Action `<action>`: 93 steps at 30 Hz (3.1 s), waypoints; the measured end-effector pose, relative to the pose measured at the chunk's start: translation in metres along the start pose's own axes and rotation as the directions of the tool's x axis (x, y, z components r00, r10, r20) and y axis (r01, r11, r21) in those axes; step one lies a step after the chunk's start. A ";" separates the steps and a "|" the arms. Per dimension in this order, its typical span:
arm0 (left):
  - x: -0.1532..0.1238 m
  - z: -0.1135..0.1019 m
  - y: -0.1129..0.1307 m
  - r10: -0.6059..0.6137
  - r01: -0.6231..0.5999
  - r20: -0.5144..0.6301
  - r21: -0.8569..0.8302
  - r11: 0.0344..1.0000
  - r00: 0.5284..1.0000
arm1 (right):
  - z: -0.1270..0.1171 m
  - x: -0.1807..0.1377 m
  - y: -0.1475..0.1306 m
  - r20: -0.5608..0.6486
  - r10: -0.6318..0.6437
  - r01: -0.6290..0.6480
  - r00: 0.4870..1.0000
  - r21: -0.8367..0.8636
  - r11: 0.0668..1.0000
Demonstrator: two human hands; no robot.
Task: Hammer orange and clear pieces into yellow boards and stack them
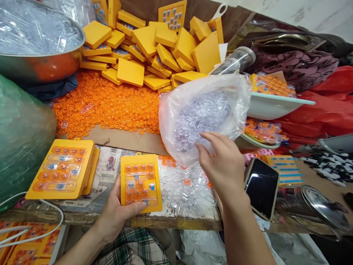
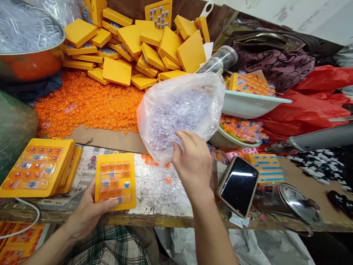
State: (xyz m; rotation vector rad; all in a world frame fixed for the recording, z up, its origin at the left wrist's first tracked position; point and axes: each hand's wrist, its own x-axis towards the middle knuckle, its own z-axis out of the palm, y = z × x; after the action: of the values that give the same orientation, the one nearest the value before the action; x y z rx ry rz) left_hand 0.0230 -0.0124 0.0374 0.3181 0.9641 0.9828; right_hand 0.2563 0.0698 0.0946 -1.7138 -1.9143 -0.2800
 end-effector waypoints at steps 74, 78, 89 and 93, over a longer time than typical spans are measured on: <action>-0.020 0.007 -0.010 0.307 -0.311 0.073 0.064 0.948 0.949 | 0.023 -0.120 -0.090 0.386 0.550 -0.527 0.741 0.841 0.120; -0.020 0.004 -0.009 0.303 -0.309 0.090 0.066 0.949 0.949 | 0.024 -0.114 -0.091 0.453 0.577 -0.547 0.680 0.837 -0.012; -0.018 -0.017 -0.001 0.317 -0.418 0.385 0.215 0.883 0.867 | 0.024 -0.107 -0.098 0.710 0.350 -0.659 0.611 0.701 -0.273; -0.035 -0.015 0.037 0.379 -0.382 0.068 0.292 0.877 0.923 | 0.031 -0.083 -0.132 0.720 0.237 -0.680 0.652 0.694 -0.238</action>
State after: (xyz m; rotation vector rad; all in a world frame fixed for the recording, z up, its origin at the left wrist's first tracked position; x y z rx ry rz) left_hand -0.0166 -0.0227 0.0711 0.7927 1.0664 1.1898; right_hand 0.1239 -0.0069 0.0523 -1.1527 -0.7049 1.5187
